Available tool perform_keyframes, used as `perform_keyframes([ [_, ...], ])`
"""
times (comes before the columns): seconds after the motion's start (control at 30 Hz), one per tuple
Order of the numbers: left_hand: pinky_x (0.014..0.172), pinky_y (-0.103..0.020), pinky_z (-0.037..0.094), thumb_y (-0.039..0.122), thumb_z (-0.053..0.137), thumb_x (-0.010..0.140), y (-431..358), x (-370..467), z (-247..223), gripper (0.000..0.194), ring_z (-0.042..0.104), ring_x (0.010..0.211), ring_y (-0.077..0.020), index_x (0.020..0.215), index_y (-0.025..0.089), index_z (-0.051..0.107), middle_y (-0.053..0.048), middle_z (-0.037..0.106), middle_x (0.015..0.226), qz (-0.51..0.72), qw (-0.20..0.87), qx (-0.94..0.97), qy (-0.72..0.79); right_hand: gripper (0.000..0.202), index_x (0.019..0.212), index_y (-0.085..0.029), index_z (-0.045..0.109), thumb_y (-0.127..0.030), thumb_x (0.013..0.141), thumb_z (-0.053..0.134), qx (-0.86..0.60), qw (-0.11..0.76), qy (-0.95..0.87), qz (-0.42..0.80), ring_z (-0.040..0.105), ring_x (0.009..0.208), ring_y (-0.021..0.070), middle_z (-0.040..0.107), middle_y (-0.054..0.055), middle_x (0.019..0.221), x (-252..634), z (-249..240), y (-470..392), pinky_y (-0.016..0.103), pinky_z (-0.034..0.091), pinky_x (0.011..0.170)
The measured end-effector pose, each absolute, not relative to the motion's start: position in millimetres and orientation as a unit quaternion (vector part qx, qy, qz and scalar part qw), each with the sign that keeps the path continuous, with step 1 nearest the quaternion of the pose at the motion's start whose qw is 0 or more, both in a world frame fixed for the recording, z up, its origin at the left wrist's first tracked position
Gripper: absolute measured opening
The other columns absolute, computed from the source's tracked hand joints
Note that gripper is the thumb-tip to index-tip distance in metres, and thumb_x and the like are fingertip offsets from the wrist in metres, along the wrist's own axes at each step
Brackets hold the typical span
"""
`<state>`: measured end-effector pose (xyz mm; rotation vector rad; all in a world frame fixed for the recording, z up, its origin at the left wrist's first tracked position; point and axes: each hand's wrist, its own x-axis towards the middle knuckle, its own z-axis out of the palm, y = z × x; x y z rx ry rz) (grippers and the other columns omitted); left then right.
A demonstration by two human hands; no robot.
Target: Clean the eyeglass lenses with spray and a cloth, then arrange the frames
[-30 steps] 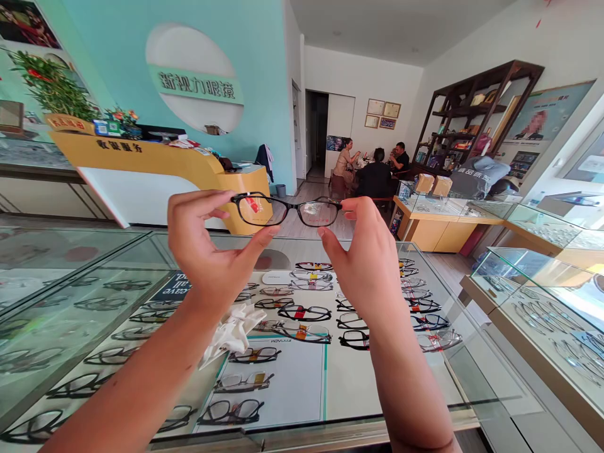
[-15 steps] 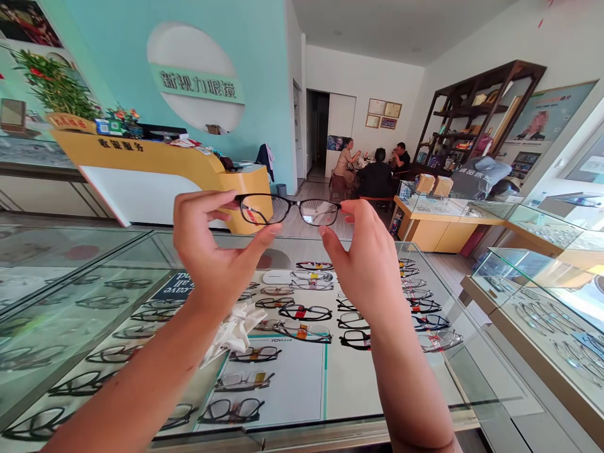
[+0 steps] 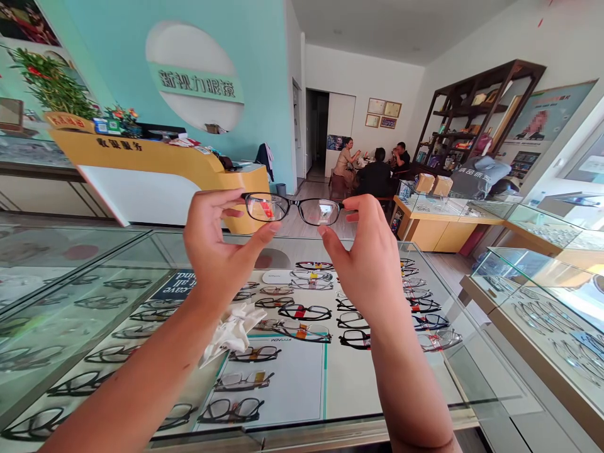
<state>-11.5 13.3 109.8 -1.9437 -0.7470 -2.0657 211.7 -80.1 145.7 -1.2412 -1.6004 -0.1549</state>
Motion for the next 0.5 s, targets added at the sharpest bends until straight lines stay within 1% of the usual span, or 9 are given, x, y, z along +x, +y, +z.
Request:
perform_keyframes([
  [0.3,0.084,-0.049,0.062,0.052,0.096,0.082,12.5,-11.3,108.6,0.064,0.074,0.111,-0.0294,0.136,0.039,0.064,-0.005,0.074,0.122,-0.705,0.109,-0.658,-0.241,0.031,0.126,-0.029,0.055,-0.033,0.099,0.070,-0.518,0.527,-0.670,-0.070,0.075,0.114,0.0292,0.073,0.009,0.128,211.5,146.7,-81.5,0.048,0.062,0.089],
  [0.5,0.084,-0.049,0.064,0.055,0.094,0.084,14.4,-10.9,107.8,0.064,0.075,0.114,-0.0305,0.137,0.038,0.064,-0.006,0.074,0.123,-0.703,0.105,-0.657,-0.251,0.030,0.126,-0.030,0.056,-0.036,0.100,0.069,-0.511,0.531,-0.672,-0.075,0.074,0.114,0.0292,0.072,0.009,0.129,211.7,146.3,-81.6,0.047,0.062,0.086],
])
